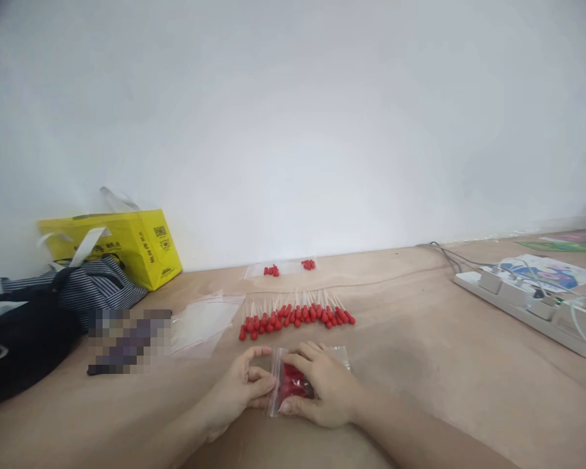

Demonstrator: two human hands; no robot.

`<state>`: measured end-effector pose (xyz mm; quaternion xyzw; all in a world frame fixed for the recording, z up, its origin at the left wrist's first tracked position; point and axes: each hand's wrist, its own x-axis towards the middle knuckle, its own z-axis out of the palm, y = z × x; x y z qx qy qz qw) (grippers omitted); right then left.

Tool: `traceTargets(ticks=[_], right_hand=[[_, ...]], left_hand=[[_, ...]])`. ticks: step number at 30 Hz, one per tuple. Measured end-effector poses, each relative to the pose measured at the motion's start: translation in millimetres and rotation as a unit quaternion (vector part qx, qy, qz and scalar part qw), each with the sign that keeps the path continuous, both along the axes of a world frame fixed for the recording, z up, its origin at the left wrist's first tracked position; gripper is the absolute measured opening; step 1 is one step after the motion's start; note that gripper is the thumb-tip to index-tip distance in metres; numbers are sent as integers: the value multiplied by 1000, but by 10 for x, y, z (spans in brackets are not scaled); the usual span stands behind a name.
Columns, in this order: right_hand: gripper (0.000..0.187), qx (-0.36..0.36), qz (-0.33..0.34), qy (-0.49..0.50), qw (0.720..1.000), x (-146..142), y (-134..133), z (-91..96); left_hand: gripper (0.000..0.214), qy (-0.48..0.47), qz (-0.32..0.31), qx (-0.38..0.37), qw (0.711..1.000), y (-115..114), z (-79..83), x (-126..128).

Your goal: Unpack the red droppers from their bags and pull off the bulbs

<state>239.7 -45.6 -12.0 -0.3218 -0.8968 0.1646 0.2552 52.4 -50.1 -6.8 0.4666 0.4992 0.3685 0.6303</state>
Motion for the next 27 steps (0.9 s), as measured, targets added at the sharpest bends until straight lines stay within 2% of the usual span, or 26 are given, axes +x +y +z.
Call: traceTargets(ticks=[7, 13, 17, 20, 23, 27], right_hand=[[26, 40, -30, 50, 997, -30, 1, -11], [38, 161, -15, -2, 987, -63, 44, 66], [30, 225, 9, -36, 974, -91, 76, 79], [21, 255, 15, -28, 966, -106, 93, 53], [20, 282, 18, -11, 959, -117, 108, 13], [19, 331, 10, 26, 943, -123, 129, -29]], left_hand=[[70, 4, 8, 24, 1000, 15, 0, -7], [69, 22, -19, 32, 999, -10, 46, 29], [66, 41, -27, 42, 998, -4, 35, 24], [64, 54, -38, 55, 996, -2, 19, 24], [64, 53, -49, 64, 995, -8, 17, 29], [63, 4, -48, 56, 997, -1, 16, 22]])
